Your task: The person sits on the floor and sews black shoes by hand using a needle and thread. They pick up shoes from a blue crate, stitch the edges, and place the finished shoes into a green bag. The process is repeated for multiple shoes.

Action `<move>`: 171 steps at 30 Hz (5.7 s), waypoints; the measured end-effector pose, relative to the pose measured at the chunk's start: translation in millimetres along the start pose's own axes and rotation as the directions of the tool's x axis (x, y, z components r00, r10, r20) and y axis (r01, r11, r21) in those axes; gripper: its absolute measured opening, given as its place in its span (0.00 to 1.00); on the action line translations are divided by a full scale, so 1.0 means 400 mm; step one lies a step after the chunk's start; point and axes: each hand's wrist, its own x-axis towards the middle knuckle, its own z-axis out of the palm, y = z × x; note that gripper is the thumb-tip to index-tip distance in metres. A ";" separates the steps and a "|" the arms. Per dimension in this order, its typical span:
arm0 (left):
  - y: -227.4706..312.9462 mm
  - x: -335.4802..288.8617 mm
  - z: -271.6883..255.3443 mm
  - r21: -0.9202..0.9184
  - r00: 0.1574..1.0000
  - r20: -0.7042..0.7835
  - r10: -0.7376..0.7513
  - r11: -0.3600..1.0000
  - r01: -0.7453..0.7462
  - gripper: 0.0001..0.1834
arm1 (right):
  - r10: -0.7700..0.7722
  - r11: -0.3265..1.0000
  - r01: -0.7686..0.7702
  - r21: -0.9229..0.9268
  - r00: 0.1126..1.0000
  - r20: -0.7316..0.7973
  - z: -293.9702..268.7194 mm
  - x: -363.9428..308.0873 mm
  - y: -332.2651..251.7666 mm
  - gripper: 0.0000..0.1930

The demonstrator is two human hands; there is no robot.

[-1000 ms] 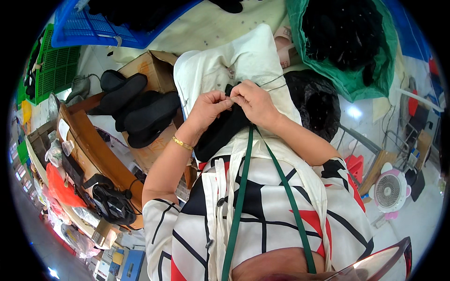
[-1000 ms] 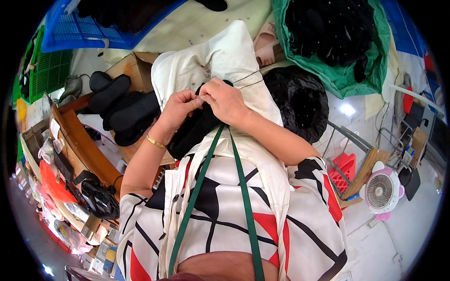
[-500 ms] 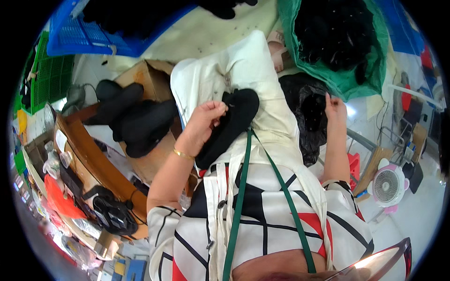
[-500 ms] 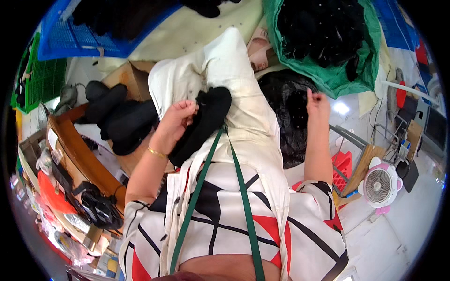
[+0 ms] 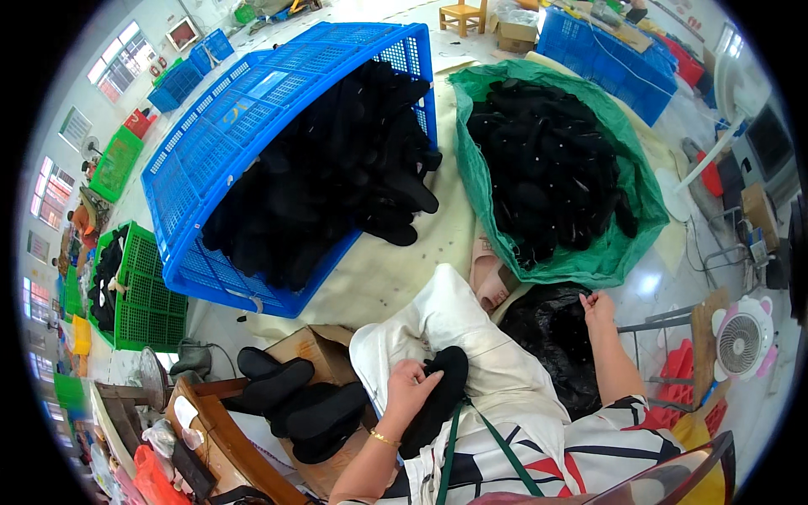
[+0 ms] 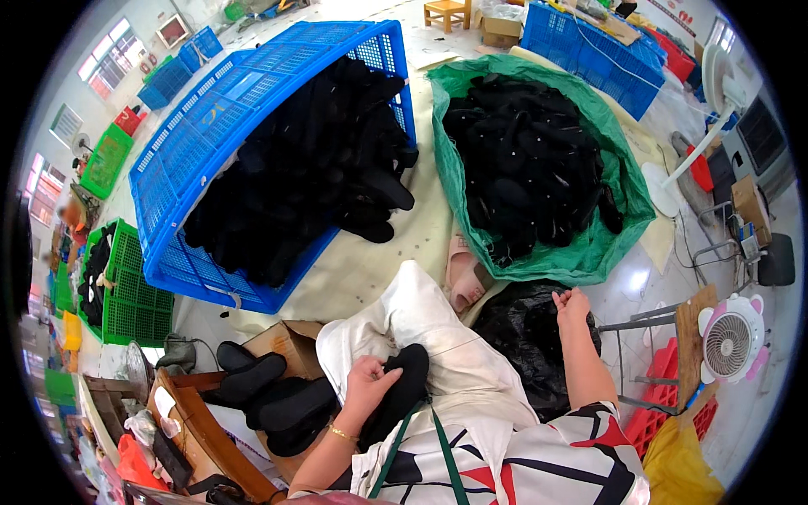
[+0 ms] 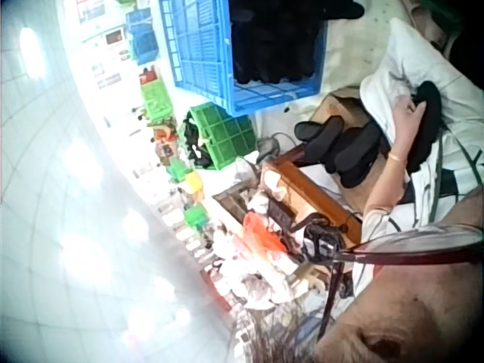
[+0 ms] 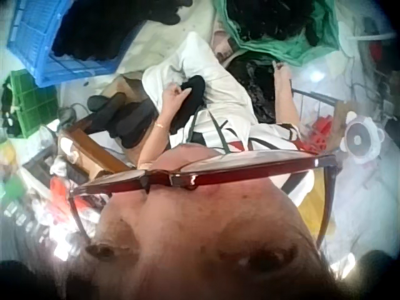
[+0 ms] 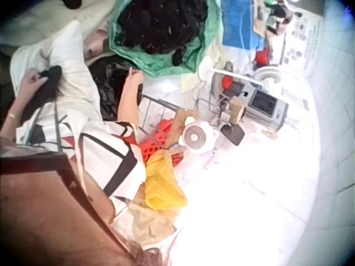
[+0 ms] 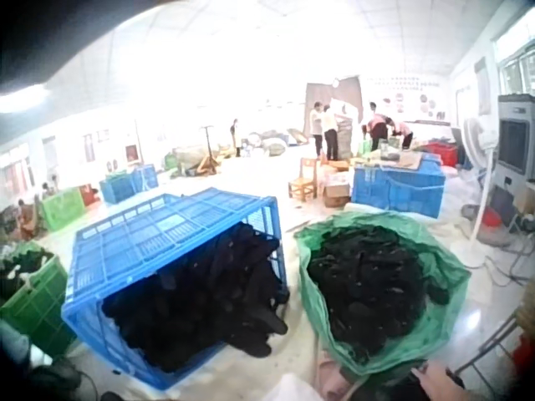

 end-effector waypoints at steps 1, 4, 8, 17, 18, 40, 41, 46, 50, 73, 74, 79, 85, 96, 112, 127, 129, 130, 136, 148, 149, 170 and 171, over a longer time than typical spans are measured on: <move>-0.005 0.003 0.009 -0.041 0.998 -0.046 0.047 0.998 -0.049 0.21 | 0.003 1.000 -0.003 0.012 1.000 0.009 0.002 0.002 -0.002 0.05; -0.006 -0.012 0.010 -0.004 0.961 0.017 -0.275 0.961 0.275 0.20 | 0.000 1.000 0.001 -0.008 0.998 0.062 0.026 -0.035 -0.013 0.06; -0.016 -0.021 0.032 -0.028 0.956 -0.085 -0.282 0.960 0.280 0.15 | 0.024 1.000 -0.023 -0.013 0.997 0.075 0.032 -0.054 -0.061 0.06; -0.054 -0.023 0.052 -0.039 0.964 -0.116 -0.238 0.971 0.235 0.20 | -0.404 0.904 0.387 -0.184 0.912 -0.067 -0.017 0.072 -0.205 0.05; -0.055 -0.023 0.049 -0.054 0.960 -0.118 -0.255 0.967 0.250 0.20 | -0.457 0.882 0.432 -0.189 0.882 -0.114 0.036 -0.001 -0.210 0.07; 0.134 -0.014 0.018 -0.077 0.850 0.268 -0.453 0.870 0.488 0.16 | 0.216 0.383 0.916 0.122 -0.217 0.952 0.186 -0.763 0.089 0.07; 0.127 -0.016 0.025 -0.052 0.855 0.274 -0.441 0.881 0.471 0.16 | 0.198 0.401 0.905 0.144 -0.239 0.951 0.180 -0.783 0.090 0.07; 0.100 -0.020 0.029 -0.219 0.819 0.305 -0.487 0.801 0.558 0.11 | 0.240 0.425 0.885 0.190 -0.312 0.919 0.175 -0.795 0.113 0.07; 0.038 -0.023 0.018 -0.682 0.774 0.440 -0.455 0.391 0.618 0.07 | 0.280 0.484 0.869 -0.107 -0.038 0.959 0.158 -0.759 0.147 0.15; 0.062 -0.036 -0.045 -0.389 0.785 0.359 -0.505 0.684 0.618 0.05 | 0.263 0.205 0.963 0.176 -0.227 0.938 0.289 -0.790 0.232 0.02; 0.064 -0.040 -0.044 -0.282 0.831 0.307 -0.464 0.789 0.546 0.06 | 0.276 0.176 0.963 0.204 -0.247 0.929 0.292 -0.792 0.231 0.02; 0.019 -0.033 -0.042 -0.309 0.834 0.262 -0.485 0.776 0.549 0.07 | 0.289 0.210 0.960 0.184 -0.241 0.927 0.295 -0.792 0.242 0.03; -0.008 -0.043 -0.013 -0.478 0.808 0.324 -0.492 0.651 0.589 0.06 | 0.238 0.491 0.871 -0.001 -0.134 0.962 0.284 -0.817 0.273 0.02; 0.038 -0.050 -0.014 -0.080 0.955 0.074 -0.288 0.953 0.294 0.07 | 0.013 0.991 0.113 -0.078 0.483 0.875 0.402 -0.592 -0.110 0.05; 0.059 -0.010 0.008 0.626 0.922 0.140 0.360 0.689 -0.364 0.04 | -0.193 0.972 0.087 0.220 0.832 0.520 0.379 -0.413 -0.234 0.04; 0.084 0.004 0.025 0.605 0.905 0.188 0.382 0.681 -0.413 0.03 | -0.330 0.943 0.259 0.209 0.647 0.687 0.478 -0.565 -0.438 0.02; 0.071 0.000 0.028 0.632 0.911 0.206 0.358 0.662 -0.403 0.03 | -0.509 0.860 0.375 0.345 0.607 0.610 0.497 -0.559 -0.515 0.02; 0.071 0.001 0.032 0.625 0.913 0.209 0.352 0.670 -0.401 0.03 | -0.576 0.818 0.425 0.389 0.588 0.569 0.502 -0.542 -0.553 0.03; 0.042 -0.011 0.014 0.482 0.970 0.093 0.225 0.842 -0.242 0.04 | -0.468 0.775 0.608 0.172 0.369 0.803 0.532 -0.623 -0.352 0.03; -0.034 -0.006 0.023 0.130 0.999 0.026 0.034 0.991 -0.037 0.08 | 0.639 0.090 0.914 0.395 -0.357 0.681 0.300 -0.806 0.196 0.04; -0.037 -0.007 0.025 0.119 0.999 0.023 0.034 0.992 -0.037 0.08 | 0.641 0.064 0.906 0.419 -0.359 0.678 0.296 -0.815 0.211 0.04; -0.140 -0.008 0.027 -0.099 0.977 0.081 -0.196 0.974 0.204 0.09 | 0.612 -0.086 0.947 0.309 -0.195 0.766 0.243 -0.928 0.109 0.26; -0.135 -0.005 0.033 -0.104 0.972 0.086 -0.218 0.968 0.226 0.09 | 0.717 -0.104 0.961 0.257 -0.106 0.689 0.229 -0.942 0.105 0.30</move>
